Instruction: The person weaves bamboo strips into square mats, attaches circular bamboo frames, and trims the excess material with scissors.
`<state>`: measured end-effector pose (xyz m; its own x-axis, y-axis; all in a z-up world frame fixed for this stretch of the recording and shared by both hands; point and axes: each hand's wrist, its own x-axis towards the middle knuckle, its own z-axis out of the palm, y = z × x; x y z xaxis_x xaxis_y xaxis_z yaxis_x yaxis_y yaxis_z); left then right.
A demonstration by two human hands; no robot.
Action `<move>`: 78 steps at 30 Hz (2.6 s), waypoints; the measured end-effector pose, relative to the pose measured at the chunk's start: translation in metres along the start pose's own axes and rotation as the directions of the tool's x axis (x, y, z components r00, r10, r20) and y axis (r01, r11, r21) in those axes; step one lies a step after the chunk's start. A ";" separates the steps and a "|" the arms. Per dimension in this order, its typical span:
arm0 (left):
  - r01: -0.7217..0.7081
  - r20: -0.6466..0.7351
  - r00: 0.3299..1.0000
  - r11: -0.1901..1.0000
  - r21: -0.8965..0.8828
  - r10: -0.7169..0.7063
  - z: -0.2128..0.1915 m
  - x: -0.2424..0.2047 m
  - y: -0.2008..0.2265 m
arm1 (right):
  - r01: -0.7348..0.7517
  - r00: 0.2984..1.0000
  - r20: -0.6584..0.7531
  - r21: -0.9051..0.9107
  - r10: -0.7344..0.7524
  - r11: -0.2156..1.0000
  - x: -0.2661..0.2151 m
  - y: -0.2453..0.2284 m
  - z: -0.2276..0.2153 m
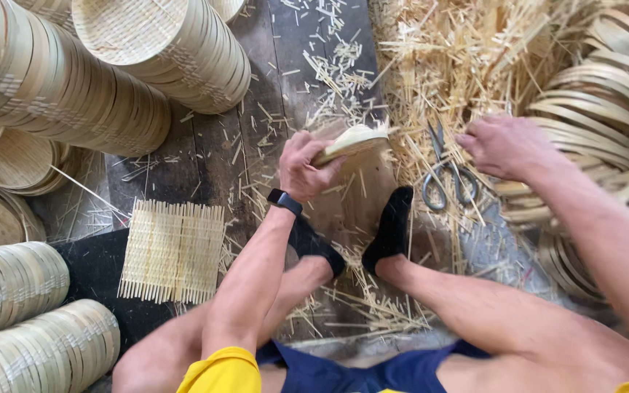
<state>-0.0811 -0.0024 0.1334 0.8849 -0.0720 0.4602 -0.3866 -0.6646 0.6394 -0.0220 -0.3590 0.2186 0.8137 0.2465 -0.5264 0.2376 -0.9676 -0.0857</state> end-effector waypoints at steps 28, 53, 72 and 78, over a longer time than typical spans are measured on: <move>0.547 0.077 0.139 0.012 -0.837 -0.987 -0.004 -0.216 -0.046 | -0.388 0.700 -0.326 0.573 0.635 0.722 -0.024 -0.134 0.298; 0.818 0.083 0.150 0.076 -0.571 -0.985 -0.026 -0.178 -0.042 | -0.127 0.597 -0.205 0.931 0.776 0.343 -0.032 -0.158 0.291; 0.863 0.137 0.204 0.112 -0.492 -0.969 -0.033 -0.181 -0.015 | -0.109 0.801 -0.232 0.850 0.552 0.515 -0.048 -0.114 0.273; 0.851 0.129 0.270 0.174 -0.495 -0.954 -0.028 -0.155 -0.002 | -0.009 0.902 -0.212 0.861 0.376 0.508 -0.053 -0.103 0.213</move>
<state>-0.2250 0.0308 0.0778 0.6415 0.5186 -0.5653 0.5575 0.1910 0.8079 -0.2025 -0.2839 0.0754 0.9358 -0.1298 -0.3279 -0.3439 -0.5413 -0.7673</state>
